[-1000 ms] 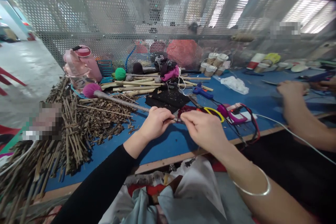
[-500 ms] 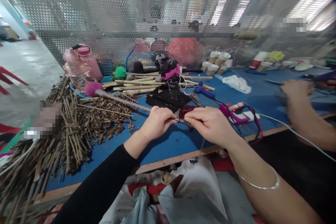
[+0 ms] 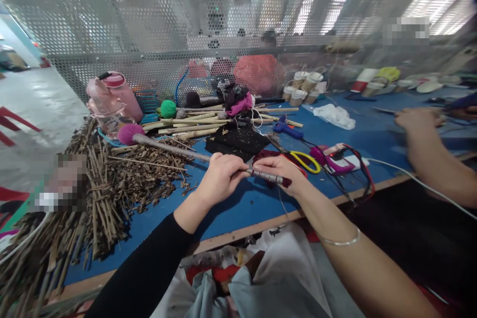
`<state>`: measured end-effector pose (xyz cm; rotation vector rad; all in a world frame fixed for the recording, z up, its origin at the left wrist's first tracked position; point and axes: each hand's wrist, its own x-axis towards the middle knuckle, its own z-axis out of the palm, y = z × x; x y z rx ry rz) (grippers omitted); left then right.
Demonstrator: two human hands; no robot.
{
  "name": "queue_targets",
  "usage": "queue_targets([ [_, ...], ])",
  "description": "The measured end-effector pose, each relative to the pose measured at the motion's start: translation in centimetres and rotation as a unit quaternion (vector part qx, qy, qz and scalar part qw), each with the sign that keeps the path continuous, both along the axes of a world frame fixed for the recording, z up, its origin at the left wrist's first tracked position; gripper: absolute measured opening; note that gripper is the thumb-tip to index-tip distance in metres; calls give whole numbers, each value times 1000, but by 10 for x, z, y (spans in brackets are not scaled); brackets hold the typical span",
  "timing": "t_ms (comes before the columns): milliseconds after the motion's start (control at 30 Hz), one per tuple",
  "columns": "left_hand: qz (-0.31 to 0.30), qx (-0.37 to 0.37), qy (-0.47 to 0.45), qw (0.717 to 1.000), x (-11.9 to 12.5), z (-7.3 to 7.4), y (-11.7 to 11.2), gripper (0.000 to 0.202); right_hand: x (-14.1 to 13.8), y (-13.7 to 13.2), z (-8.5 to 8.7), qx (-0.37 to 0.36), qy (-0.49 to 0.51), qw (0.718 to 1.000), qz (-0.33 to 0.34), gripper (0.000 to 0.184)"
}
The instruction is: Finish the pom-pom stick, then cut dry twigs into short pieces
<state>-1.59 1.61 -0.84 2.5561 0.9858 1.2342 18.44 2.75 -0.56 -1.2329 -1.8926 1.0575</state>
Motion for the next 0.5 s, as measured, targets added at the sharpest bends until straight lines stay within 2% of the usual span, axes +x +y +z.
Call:
queue_targets([
  [67, 17, 5, -8, 1000, 0, -1, 2, 10, -11, -20, -11, 24, -7, 999, -34, 30],
  [133, 26, 3, -3, 1000, 1, -3, 4, 9, -24, -43, -16, 83, -71, 991, -83, 29],
  [200, 22, -9, 10, 1000, 1, -6, 5, 9, -34, -61, -10, 158, -172, 967, -107, 31],
  [267, 13, -23, 24, 999, 2, -9, 5, 9, -39, -69, 4, 221, -278, 931, -89, 30],
  [333, 7, -35, 36, 999, 2, -9, 4, 9, -36, -66, 21, 260, -354, 897, -48, 27],
  [400, -1, -45, 45, 998, 2, -8, 2, 9, -30, -54, 35, 283, -385, 878, -23, 24],
  [500, -2, -55, 55, 997, 3, -5, -1, 10, -19, -34, 45, 286, -355, 890, -13, 23],
])
